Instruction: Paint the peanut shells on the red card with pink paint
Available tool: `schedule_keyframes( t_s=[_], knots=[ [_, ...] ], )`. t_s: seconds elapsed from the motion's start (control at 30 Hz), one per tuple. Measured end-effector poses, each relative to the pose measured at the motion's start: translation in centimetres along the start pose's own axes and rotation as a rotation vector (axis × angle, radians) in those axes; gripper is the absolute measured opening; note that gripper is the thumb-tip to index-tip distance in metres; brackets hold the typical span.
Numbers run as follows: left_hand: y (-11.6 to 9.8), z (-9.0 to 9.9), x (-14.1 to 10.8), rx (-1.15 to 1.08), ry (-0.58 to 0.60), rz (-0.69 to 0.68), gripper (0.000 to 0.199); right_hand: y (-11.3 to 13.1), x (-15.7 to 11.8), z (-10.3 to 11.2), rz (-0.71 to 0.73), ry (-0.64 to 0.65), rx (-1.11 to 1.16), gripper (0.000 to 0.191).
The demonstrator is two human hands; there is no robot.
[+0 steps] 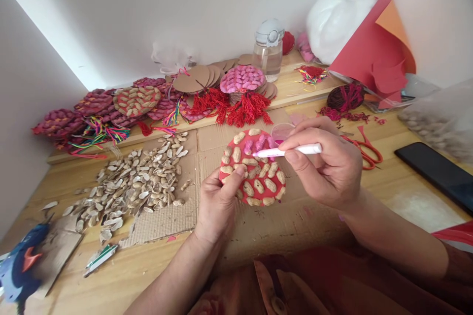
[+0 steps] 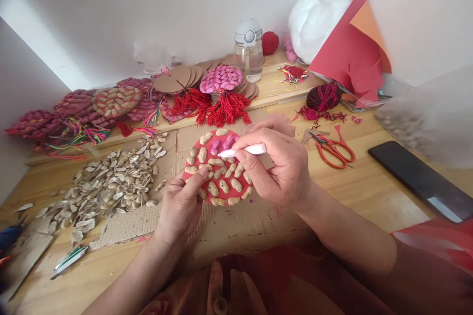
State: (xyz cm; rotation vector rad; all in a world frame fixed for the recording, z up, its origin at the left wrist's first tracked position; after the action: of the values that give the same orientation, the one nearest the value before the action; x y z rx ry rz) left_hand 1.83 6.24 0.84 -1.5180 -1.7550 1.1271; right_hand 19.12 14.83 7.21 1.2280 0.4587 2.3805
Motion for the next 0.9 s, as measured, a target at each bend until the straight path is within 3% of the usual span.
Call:
schedule_keyframes(
  t_s=[0.6, 0.9],
  knots=[
    [-0.32, -0.28, 0.15, -0.148, 0.020, 0.129, 0.038, -0.49, -0.12, -0.07, -0.033, 0.001, 0.052, 0.013],
    [-0.40, -0.25, 0.06, -0.154, 0.006, 0.130, 0.040, -0.69, -0.04, -0.10, -0.031, 0.002, 0.090, 0.012]
  ],
)
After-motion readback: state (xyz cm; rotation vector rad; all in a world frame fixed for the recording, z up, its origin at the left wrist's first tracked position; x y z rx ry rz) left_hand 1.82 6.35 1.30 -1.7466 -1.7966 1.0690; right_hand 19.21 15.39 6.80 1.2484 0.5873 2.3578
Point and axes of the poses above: each hand's wrist, its own x-axis towards the middle knuckle, its own z-axis out of the back of the hand, y = z × x, the point moved 2 cm from there along x, towards the middle knuckle, and after that the axes turned 14 degrees about y, right-handed, at the moved point
